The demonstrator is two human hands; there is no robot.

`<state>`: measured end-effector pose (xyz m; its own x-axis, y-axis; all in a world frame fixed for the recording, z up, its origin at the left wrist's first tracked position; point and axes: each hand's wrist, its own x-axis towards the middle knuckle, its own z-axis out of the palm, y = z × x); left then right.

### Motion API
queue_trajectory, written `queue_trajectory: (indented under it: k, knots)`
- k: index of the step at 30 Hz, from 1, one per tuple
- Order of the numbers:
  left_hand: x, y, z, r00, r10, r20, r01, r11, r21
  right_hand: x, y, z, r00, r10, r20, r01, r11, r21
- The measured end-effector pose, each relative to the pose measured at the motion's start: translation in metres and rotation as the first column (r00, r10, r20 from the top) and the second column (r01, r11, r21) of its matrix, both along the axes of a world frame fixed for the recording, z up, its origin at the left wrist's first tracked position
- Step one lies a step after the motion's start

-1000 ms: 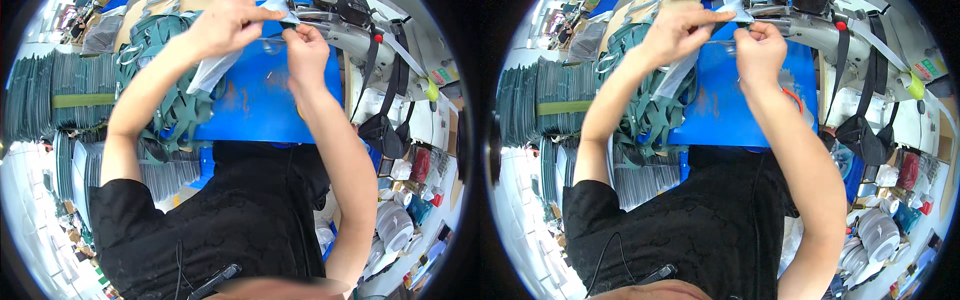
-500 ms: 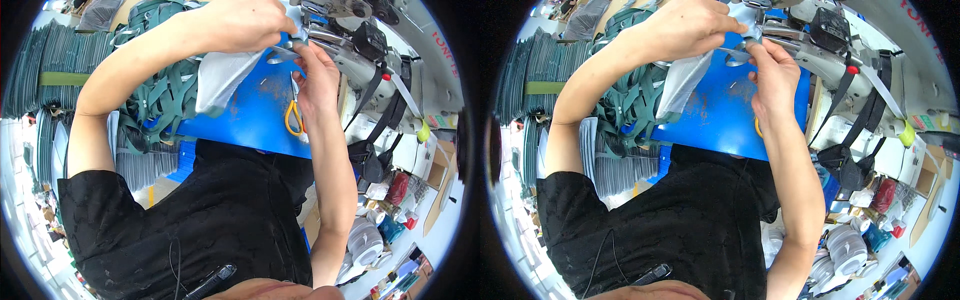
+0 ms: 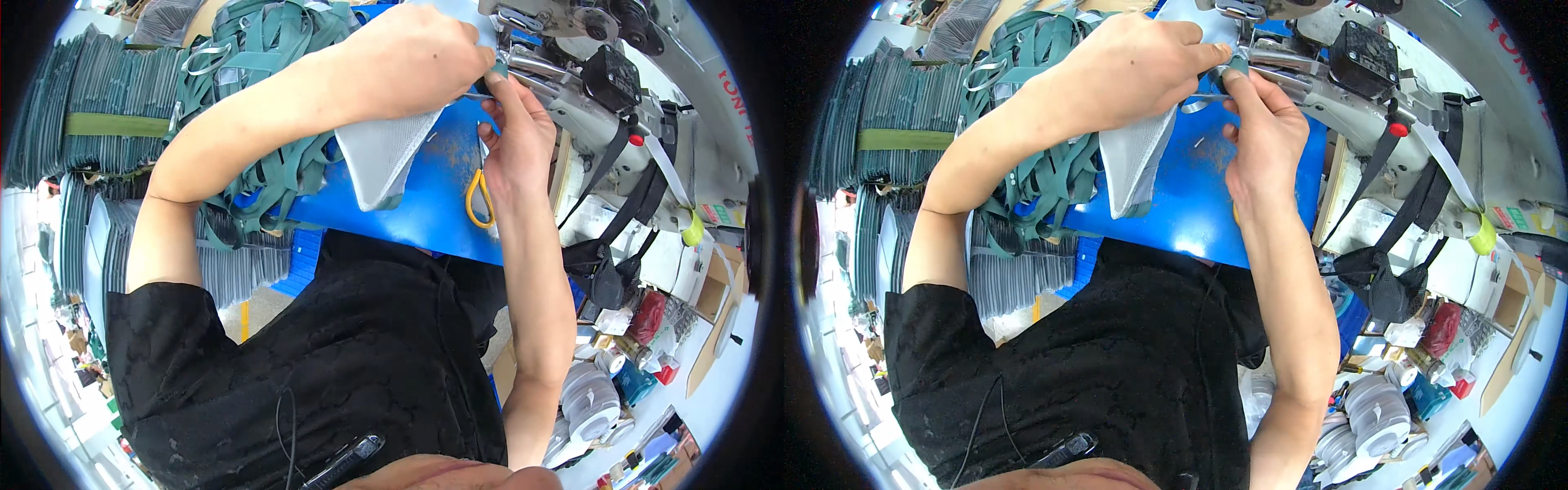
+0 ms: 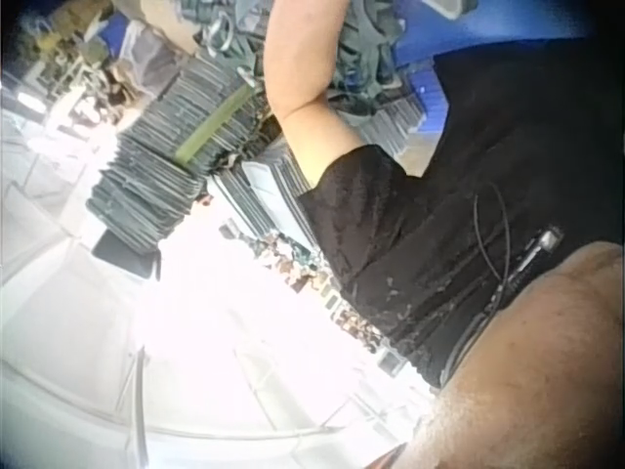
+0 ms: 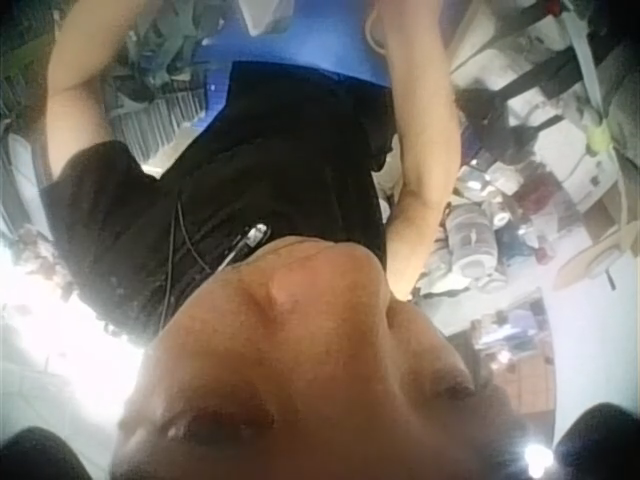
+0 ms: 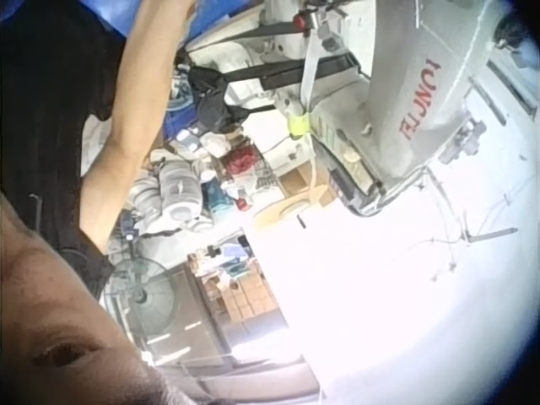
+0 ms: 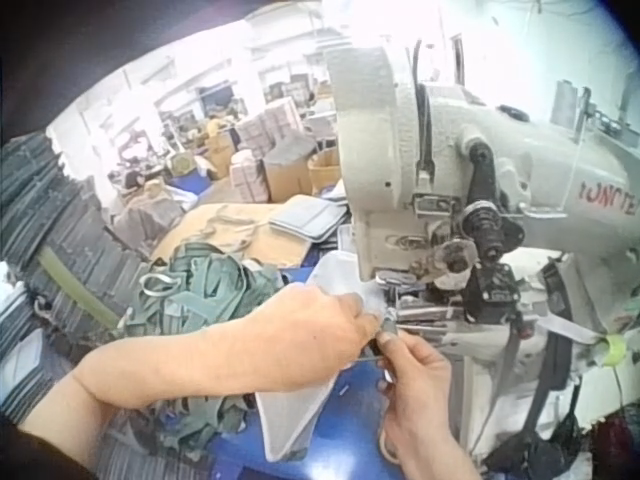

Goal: The recorder is assembling fabric bags by aligning pieces and trimming excess material with scissors at a sewing workstation.

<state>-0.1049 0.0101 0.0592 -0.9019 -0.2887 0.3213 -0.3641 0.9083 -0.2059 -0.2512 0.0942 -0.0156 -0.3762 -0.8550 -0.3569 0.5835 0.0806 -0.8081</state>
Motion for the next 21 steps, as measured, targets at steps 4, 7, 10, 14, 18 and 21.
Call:
queue_trajectory:
  k: [4,7,10,14,18,21]
  knots:
    - [-0.004,0.011,-0.004,0.998,0.058,0.036,-0.057,0.998,-0.028,0.000,0.001,0.000,1.000,-0.002,0.026,0.002,1.000,-0.019]
    - [-0.004,0.012,-0.004,0.998,0.065,0.026,-0.064,0.998,-0.009,0.000,0.002,-0.001,1.000,-0.003,0.030,0.004,0.999,-0.035]
    - [-0.007,0.017,-0.005,0.997,0.073,0.024,-0.073,0.997,0.007,0.000,0.002,-0.002,0.999,0.000,0.043,0.002,0.999,-0.044]
    - [-0.010,0.021,-0.013,0.997,0.077,-0.025,-0.076,0.997,0.011,0.001,0.003,-0.005,0.999,-0.015,0.050,0.018,0.997,-0.078]
    - [-0.011,0.023,-0.018,0.998,0.056,-0.038,-0.056,0.998,-0.019,0.001,0.001,-0.006,0.999,-0.010,0.040,0.013,0.997,-0.071]
    - [-0.015,0.032,-0.023,0.994,0.092,-0.058,-0.094,0.995,-0.038,0.002,0.002,-0.011,0.999,0.006,0.043,-0.001,0.994,-0.110]
